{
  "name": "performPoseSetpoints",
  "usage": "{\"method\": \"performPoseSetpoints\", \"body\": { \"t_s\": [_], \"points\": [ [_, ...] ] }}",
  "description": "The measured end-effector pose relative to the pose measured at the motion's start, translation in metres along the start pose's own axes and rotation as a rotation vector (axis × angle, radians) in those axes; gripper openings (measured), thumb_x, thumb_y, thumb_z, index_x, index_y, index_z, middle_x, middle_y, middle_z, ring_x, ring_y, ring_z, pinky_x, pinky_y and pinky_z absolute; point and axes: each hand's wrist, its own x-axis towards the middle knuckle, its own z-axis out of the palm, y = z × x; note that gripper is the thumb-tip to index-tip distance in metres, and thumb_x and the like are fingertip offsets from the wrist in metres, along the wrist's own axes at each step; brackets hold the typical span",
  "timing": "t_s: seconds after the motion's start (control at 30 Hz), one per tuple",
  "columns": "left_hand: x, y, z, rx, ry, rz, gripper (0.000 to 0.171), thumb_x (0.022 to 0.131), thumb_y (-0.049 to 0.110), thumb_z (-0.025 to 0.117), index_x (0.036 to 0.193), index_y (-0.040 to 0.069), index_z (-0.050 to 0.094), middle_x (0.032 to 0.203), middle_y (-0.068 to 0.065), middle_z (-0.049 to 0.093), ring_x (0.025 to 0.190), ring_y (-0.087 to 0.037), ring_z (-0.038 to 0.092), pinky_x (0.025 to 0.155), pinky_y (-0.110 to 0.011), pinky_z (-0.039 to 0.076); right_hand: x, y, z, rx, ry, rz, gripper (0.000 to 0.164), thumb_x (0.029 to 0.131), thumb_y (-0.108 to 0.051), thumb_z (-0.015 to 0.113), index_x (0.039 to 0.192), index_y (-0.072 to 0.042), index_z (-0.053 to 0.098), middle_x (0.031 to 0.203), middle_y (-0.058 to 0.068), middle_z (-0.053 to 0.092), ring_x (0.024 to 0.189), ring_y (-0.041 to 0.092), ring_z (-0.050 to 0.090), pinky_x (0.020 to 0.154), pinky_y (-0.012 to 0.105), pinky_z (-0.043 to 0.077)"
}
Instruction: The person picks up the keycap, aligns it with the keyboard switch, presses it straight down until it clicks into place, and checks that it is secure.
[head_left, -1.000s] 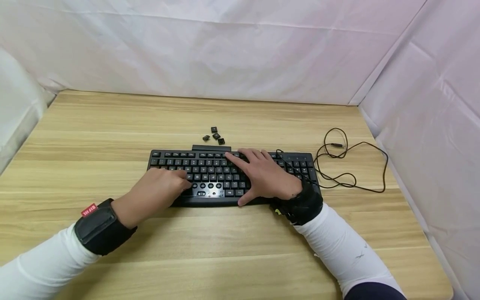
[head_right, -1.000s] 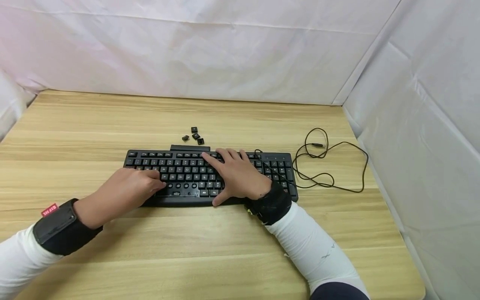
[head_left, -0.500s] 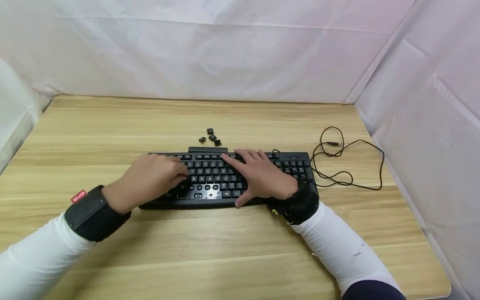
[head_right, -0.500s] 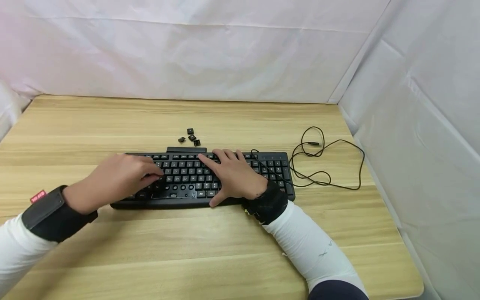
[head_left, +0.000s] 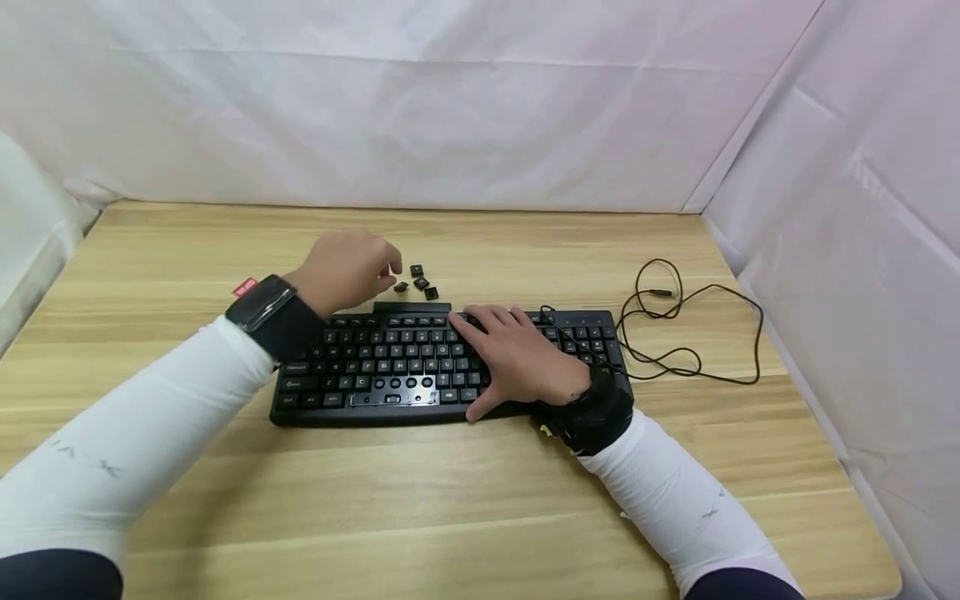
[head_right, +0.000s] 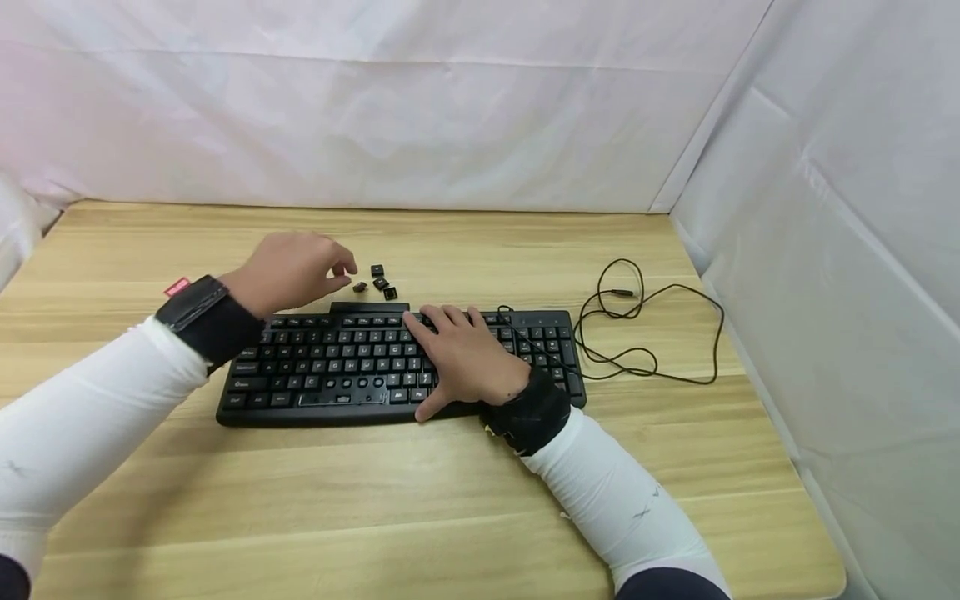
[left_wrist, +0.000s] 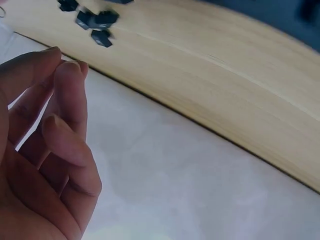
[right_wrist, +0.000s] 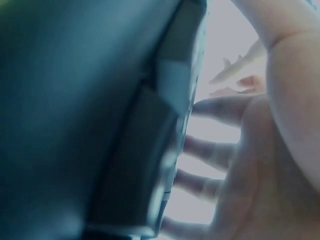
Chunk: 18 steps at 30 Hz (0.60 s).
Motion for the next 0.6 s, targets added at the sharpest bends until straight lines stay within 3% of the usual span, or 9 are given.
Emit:
{"method": "performPoseSetpoints", "body": {
  "t_s": [0.23,0.43,0.6],
  "points": [
    [0.024,-0.016,0.018,-0.012,-0.041,-0.023,0.017,0.081,0.015,0.068,0.095,0.009,0.074,0.083,-0.007,0.072,0.072,-0.02,0.062,0.059,-0.042,0.054,0.002,-0.004,0.002,0.011,0.008,-0.004,0.128,0.052,-0.077,0.069,0.151,-0.012,0.019,0.151,0.014,0.027,0.133,0.029,0.023,0.106,0.057,0.026],
    [0.032,-0.02,0.026,-0.014,-0.111,-0.035,0.021,0.082,0.018,0.068,0.102,0.011,0.072,0.09,-0.008,0.07,0.077,-0.021,0.06,0.062,-0.043,0.052,0.003,-0.008,0.002,0.014,0.025,-0.018,0.128,0.052,-0.077,0.068,0.15,-0.011,0.02,0.15,0.014,0.028,0.132,0.03,0.025,0.105,0.057,0.027],
    [0.036,-0.018,0.026,-0.017,-0.124,-0.029,0.023,0.083,0.018,0.068,0.104,0.011,0.071,0.094,-0.009,0.069,0.081,-0.022,0.06,0.065,-0.044,0.053,0.003,-0.01,0.001,0.015,0.039,-0.024,0.128,0.051,-0.077,0.069,0.15,-0.011,0.021,0.149,0.015,0.029,0.132,0.03,0.025,0.105,0.056,0.027]
  ]
}}
